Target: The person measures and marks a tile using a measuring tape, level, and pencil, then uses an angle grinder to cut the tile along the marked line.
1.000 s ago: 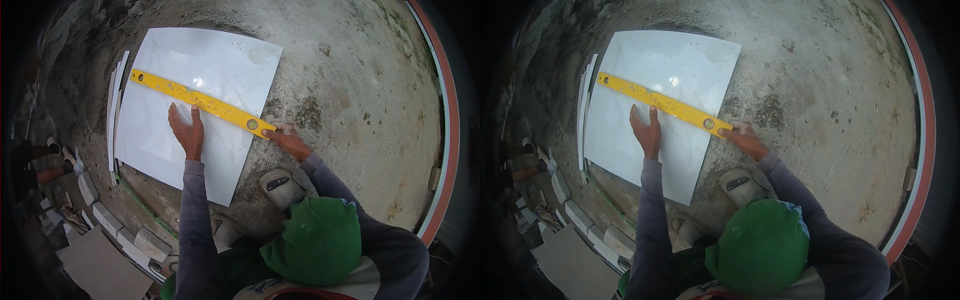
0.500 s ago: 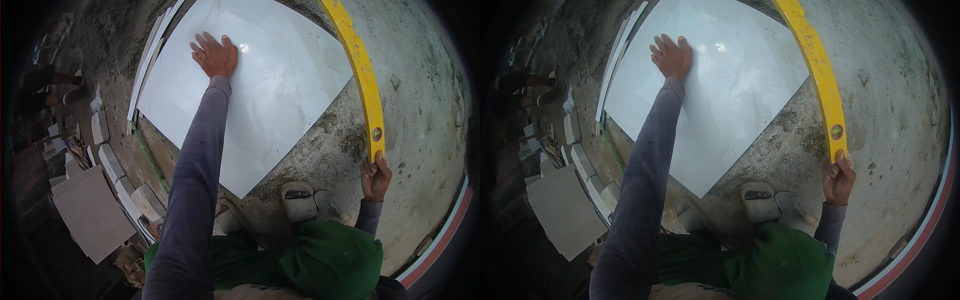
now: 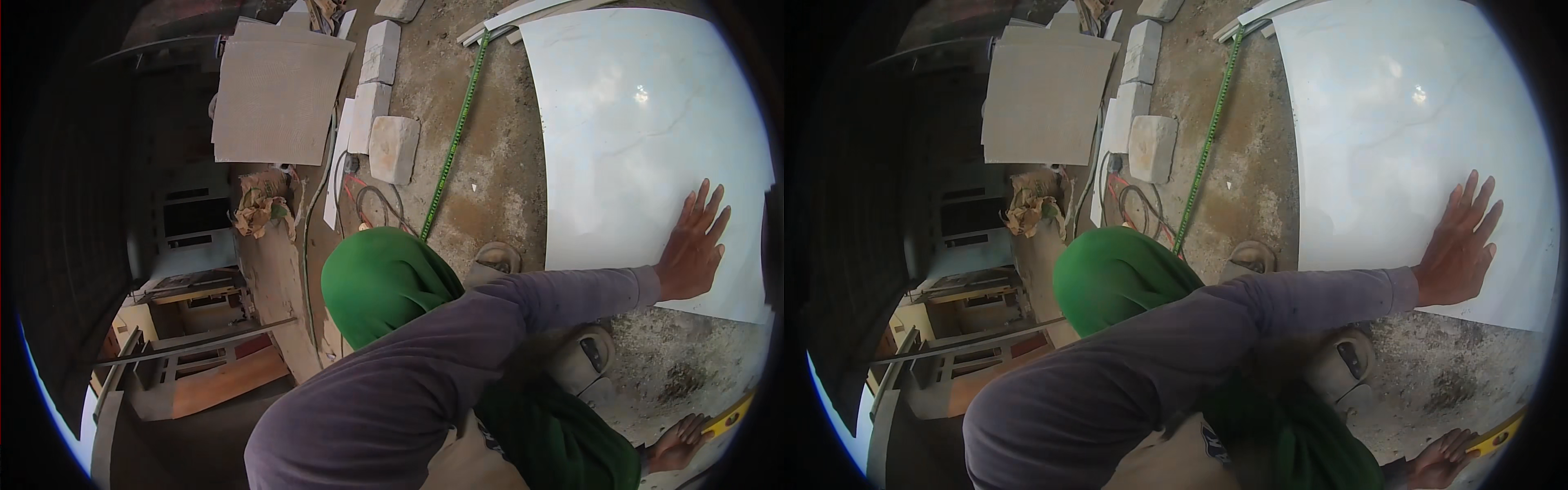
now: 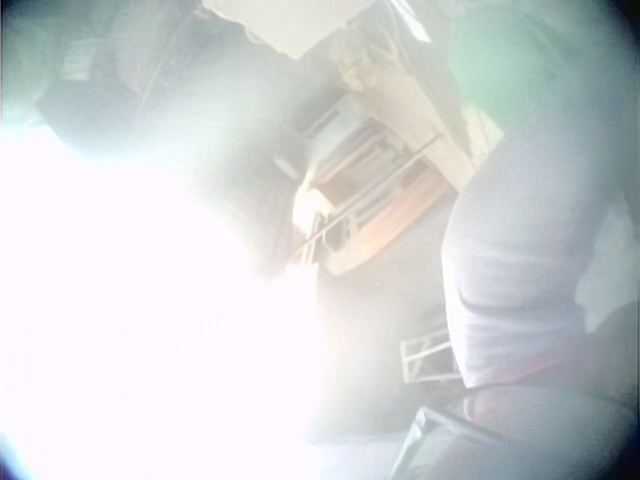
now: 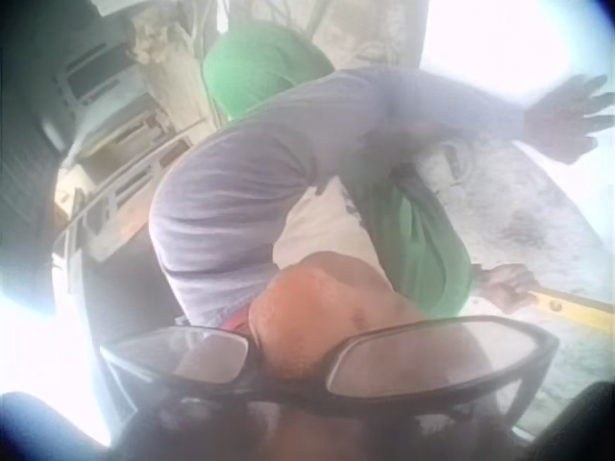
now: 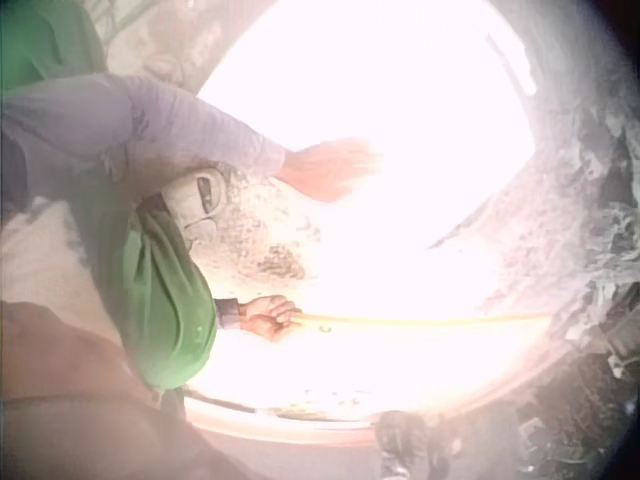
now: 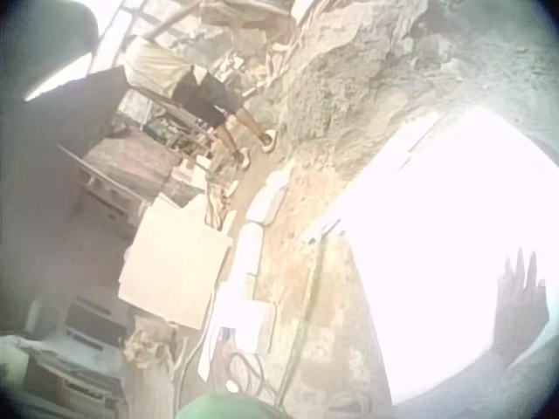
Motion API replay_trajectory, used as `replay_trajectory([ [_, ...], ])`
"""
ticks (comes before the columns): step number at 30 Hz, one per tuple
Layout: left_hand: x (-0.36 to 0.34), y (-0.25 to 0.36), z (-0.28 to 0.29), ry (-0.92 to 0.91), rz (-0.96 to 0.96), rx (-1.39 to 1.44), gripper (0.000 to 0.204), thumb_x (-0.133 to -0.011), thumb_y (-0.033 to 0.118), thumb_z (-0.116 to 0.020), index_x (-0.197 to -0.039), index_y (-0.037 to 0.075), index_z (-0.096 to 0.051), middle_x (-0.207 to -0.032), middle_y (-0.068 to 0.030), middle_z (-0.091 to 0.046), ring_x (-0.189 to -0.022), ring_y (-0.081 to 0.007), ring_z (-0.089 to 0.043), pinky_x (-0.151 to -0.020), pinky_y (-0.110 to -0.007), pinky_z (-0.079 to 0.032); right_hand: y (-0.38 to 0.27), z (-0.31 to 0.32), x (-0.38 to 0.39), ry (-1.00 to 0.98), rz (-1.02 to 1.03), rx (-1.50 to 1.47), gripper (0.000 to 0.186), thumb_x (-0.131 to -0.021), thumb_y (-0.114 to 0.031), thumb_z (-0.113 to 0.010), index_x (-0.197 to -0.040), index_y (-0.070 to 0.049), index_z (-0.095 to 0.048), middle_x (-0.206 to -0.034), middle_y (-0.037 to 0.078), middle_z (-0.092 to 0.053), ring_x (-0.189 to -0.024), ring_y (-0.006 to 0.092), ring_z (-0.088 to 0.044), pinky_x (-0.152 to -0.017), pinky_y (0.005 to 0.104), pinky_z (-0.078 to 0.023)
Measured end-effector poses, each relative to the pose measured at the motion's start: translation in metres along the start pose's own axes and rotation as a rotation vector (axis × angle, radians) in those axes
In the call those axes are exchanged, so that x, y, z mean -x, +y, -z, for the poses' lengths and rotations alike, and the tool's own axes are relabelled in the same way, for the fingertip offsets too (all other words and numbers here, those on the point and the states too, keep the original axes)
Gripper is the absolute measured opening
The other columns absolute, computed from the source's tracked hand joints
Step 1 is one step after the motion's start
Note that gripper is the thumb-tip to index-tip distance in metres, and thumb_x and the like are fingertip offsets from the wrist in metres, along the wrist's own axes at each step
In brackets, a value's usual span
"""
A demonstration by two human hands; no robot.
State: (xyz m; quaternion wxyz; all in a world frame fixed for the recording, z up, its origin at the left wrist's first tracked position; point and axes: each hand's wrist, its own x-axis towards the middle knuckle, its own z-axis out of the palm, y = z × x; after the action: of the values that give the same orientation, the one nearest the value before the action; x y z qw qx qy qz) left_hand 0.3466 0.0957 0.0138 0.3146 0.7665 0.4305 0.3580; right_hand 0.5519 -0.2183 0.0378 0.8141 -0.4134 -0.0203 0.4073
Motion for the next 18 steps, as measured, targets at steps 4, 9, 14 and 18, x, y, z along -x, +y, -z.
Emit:
replay_trajectory([
  [4, 0.012, -0.034, 0.027, -0.049, -0.070, -0.365, 0.070, -0.100, 0.026, -0.062, -0.157, -0.011, -0.044, -0.169, -0.0300, -0.032, -0.165, -0.0485, -0.010, -0.133, -0.064, -0.013, 0.017, -0.026, -0.010, -0.062, -0.120, 0.027, 0.021, -0.117, -0.016, -0.048, -0.105, 0.001, -0.048, -0.076, -0.001, -0.030, -0.071, 0.0104, -0.032, -0.068, 0.0291, -0.033],
  [9, 0.091, 0.033, 0.010, -0.848, -0.276, 0.184, 0.031, -0.093, 0.030, -0.068, -0.086, 0.002, -0.078, -0.108, -0.0200, -0.076, -0.123, -0.0338, -0.067, -0.123, -0.056, -0.037, 0.069, -0.069, -0.011, 0.044, -0.056, 0.023, 0.026, -0.117, -0.018, -0.049, -0.127, 0.006, -0.052, -0.078, -0.002, -0.032, -0.069, 0.0085, -0.033, -0.065, 0.0259, -0.034],
  [14, 0.029, 0.032, 0.052, -0.484, 0.502, 0.826, 0.041, -0.106, 0.038, -0.065, -0.107, -0.003, -0.072, -0.096, -0.0098, -0.069, -0.092, -0.0159, -0.059, -0.082, -0.037, -0.050, 0.084, -0.081, 0.006, -0.103, -0.152, -0.002, 0.031, -0.115, -0.019, -0.056, -0.137, 0.002, -0.053, -0.078, -0.004, -0.036, -0.066, 0.0050, -0.033, -0.060, 0.0226, -0.032],
  [18, -0.057, 0.000, 0.085, -0.340, 0.699, 1.365, 0.098, -0.106, 0.075, -0.041, -0.165, -0.003, -0.030, -0.166, -0.0333, -0.036, -0.158, -0.0437, -0.033, -0.131, -0.054, -0.026, 0.088, -0.154, 0.048, -0.137, -0.164, 0.410, 0.017, -0.107, -0.018, -0.070, -0.103, -0.003, -0.063, -0.075, -0.008, -0.051, -0.062, 0.0001, -0.037, -0.057, 0.0226, -0.030],
])
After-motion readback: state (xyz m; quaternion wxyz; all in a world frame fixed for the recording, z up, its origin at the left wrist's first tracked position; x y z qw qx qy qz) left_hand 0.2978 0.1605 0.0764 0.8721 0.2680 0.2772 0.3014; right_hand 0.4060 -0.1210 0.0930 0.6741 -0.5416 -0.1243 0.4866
